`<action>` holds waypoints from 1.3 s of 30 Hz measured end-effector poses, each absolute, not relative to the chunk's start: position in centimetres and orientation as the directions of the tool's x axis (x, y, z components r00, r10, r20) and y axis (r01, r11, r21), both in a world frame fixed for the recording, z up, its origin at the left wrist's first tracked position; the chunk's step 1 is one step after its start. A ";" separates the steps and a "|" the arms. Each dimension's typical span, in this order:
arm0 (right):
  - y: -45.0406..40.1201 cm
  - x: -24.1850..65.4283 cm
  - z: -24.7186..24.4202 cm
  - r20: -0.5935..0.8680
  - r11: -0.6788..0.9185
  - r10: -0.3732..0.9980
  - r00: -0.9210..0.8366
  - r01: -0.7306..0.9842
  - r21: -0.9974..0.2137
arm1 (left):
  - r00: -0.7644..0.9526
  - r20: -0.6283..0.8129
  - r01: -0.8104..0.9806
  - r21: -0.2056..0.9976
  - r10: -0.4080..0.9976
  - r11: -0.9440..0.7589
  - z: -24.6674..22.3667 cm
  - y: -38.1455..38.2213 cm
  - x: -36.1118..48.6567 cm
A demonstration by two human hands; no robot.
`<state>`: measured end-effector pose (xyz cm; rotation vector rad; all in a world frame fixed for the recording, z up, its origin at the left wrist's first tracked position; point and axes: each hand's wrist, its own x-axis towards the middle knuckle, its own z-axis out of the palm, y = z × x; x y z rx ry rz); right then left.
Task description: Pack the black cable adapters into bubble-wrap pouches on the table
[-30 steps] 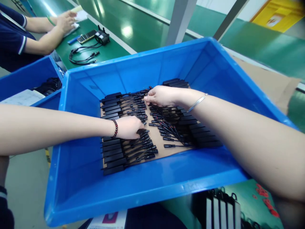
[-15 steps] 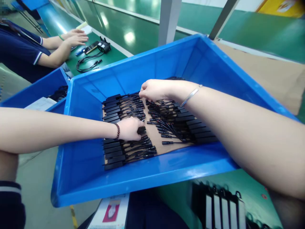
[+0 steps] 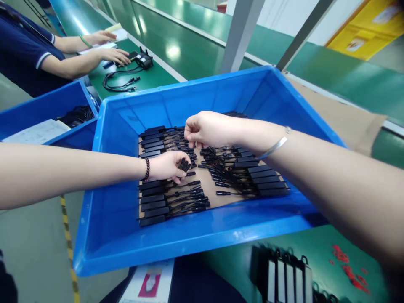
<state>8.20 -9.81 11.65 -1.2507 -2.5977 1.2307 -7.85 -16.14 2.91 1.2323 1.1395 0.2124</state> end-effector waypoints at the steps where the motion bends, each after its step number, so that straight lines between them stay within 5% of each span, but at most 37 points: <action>1: -10.0 8.3 11.9 -0.311 0.395 0.654 -0.689 0.662 -0.637 | 0.461 -0.566 0.399 0.820 0.683 0.410 3.1 -16.2 -7.8; 7: -10.5 10.4 9.5 -0.268 0.333 0.702 -0.660 0.637 -0.695 | 0.429 -0.627 0.371 0.778 0.650 0.506 4.1 -16.2 -7.2; 15: -10.6 10.9 5.6 -0.501 0.081 0.594 -0.629 0.667 -0.741 | 0.363 -0.645 0.341 0.763 0.672 0.549 3.4 -16.5 -6.9; 39: -11.5 10.0 5.0 -0.497 0.156 0.546 -0.674 0.665 -0.731 | 0.309 -0.607 0.390 0.783 0.732 0.484 3.5 -16.8 -6.9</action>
